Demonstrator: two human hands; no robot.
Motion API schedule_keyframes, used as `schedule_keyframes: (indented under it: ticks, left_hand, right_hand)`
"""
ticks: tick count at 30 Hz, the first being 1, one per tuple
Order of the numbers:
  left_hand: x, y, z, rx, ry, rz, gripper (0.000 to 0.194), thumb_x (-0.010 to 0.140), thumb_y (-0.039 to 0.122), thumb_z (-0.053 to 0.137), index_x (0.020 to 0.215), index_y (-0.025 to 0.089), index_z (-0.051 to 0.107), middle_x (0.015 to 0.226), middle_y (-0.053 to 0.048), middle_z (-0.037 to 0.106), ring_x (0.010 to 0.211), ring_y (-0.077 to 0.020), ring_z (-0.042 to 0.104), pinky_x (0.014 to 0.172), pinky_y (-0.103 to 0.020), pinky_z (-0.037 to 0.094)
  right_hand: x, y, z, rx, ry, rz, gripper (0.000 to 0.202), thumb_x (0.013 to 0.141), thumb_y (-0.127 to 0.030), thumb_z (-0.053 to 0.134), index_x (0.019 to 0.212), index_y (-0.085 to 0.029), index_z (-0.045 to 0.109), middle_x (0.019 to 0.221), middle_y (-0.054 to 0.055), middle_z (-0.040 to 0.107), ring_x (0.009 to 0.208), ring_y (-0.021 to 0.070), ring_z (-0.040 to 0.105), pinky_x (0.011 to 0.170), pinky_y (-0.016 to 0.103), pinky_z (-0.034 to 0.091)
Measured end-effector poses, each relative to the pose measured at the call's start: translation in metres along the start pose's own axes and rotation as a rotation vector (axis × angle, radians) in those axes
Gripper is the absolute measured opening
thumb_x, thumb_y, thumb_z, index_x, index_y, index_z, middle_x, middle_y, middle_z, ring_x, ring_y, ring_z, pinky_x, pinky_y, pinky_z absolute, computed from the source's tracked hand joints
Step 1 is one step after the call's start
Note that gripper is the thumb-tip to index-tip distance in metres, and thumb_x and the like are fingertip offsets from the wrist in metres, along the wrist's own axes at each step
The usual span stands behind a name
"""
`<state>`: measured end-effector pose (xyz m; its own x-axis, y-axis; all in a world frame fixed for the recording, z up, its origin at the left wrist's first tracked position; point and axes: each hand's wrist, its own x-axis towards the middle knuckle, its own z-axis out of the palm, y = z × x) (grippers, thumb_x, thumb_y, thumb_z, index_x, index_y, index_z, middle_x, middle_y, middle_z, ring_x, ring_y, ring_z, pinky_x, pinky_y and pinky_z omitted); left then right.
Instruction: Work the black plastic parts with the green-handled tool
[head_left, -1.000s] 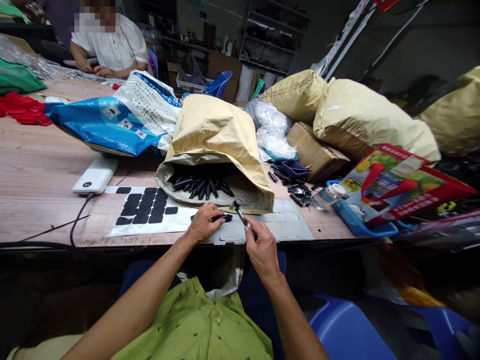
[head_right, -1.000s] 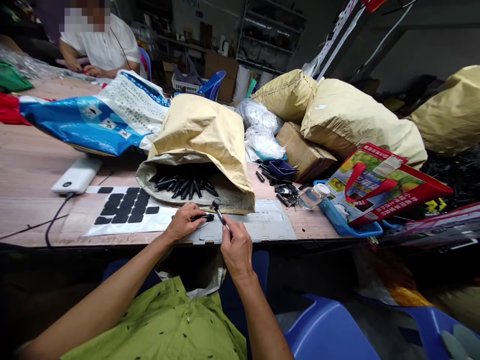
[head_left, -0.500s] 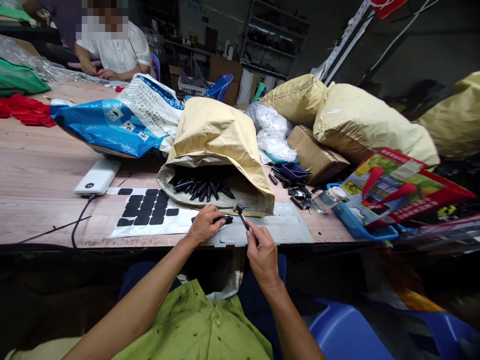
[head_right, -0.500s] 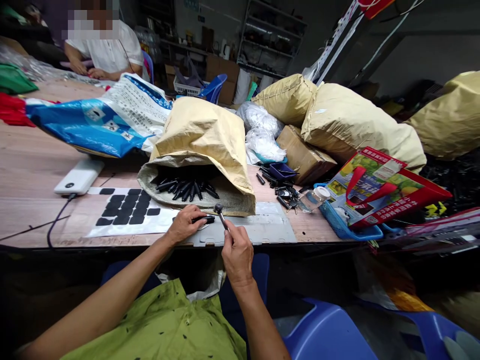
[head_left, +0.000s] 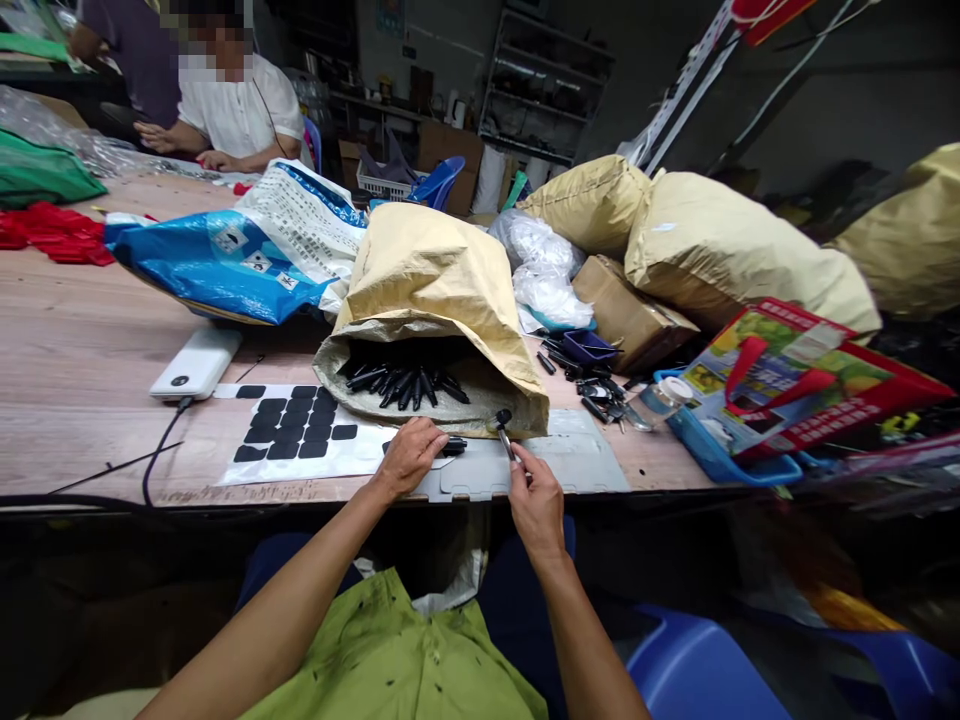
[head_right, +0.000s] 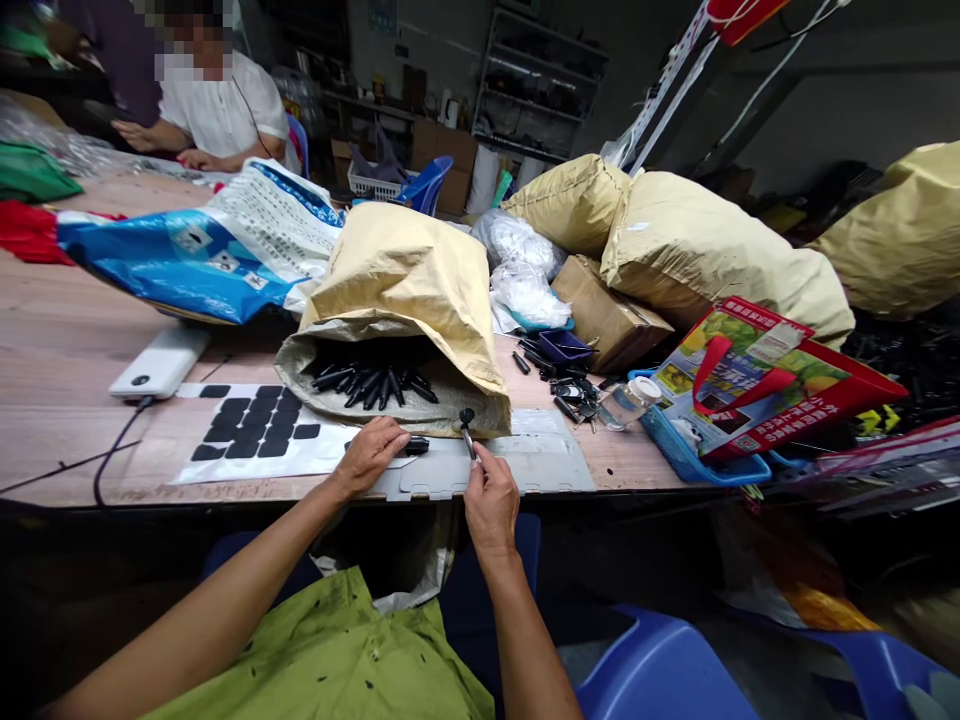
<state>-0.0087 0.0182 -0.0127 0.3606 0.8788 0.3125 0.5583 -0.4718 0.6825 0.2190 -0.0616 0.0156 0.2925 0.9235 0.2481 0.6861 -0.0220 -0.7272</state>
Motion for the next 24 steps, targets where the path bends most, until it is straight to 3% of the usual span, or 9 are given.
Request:
schedule_keyframes:
  ticks: [9, 13, 18, 21, 24]
  left_hand:
    - [0.000, -0.002, 0.001, 0.034, -0.001, 0.006, 0.037, 0.103, 0.036, 0.043, 0.084, 0.020, 0.070, 0.082, -0.004, 0.060, 0.085, -0.0194, 0.054, 0.083, -0.034, 0.043]
    - [-0.001, 0.002, 0.001, -0.011, 0.042, 0.025, 0.024, 0.099, 0.032, 0.052, 0.094, 0.021, 0.073, 0.087, -0.004, 0.065, 0.089, -0.0200, 0.056, 0.084, -0.034, 0.044]
    - [-0.002, 0.006, -0.001, -0.096, 0.075, 0.008, 0.009, 0.089, 0.021, 0.066, 0.091, 0.020, 0.075, 0.085, -0.004, 0.067, 0.088, -0.0193, 0.059, 0.083, -0.033, 0.046]
    - [-0.003, 0.005, -0.001, -0.127, 0.073, 0.008, 0.008, 0.085, 0.018, 0.069, 0.089, 0.021, 0.076, 0.084, -0.003, 0.066, 0.087, -0.0186, 0.060, 0.080, -0.032, 0.047]
    - [-0.003, 0.003, 0.001, -0.124, 0.073, 0.026, 0.010, 0.084, 0.016, 0.068, 0.086, 0.022, 0.076, 0.082, -0.003, 0.064, 0.084, -0.0175, 0.060, 0.077, -0.030, 0.047]
  right_hand:
    - [-0.001, 0.001, 0.004, 0.060, -0.033, 0.026, 0.040, 0.092, -0.033, 0.048, 0.120, -0.018, 0.072, 0.111, 0.011, 0.073, 0.092, 0.0215, 0.066, 0.081, 0.033, 0.052]
    - [-0.003, -0.007, 0.003, 0.073, -0.047, -0.013, 0.038, 0.093, -0.031, 0.048, 0.120, -0.018, 0.071, 0.109, 0.011, 0.073, 0.089, 0.0199, 0.066, 0.080, 0.032, 0.053]
    - [-0.016, -0.026, 0.000, 0.046, -0.047, -0.137, 0.037, 0.096, -0.026, 0.045, 0.123, -0.020, 0.070, 0.104, 0.009, 0.070, 0.094, 0.0196, 0.065, 0.085, 0.031, 0.052]
    - [-0.030, -0.031, 0.002, 0.016, 0.003, -0.243, 0.039, 0.099, -0.023, 0.043, 0.131, -0.022, 0.066, 0.099, 0.008, 0.068, 0.092, 0.0183, 0.064, 0.088, 0.030, 0.051]
    - [-0.041, -0.029, 0.005, -0.063, -0.030, -0.324, 0.043, 0.100, -0.018, 0.039, 0.132, -0.024, 0.066, 0.089, 0.007, 0.063, 0.084, 0.0162, 0.063, 0.082, 0.027, 0.052]
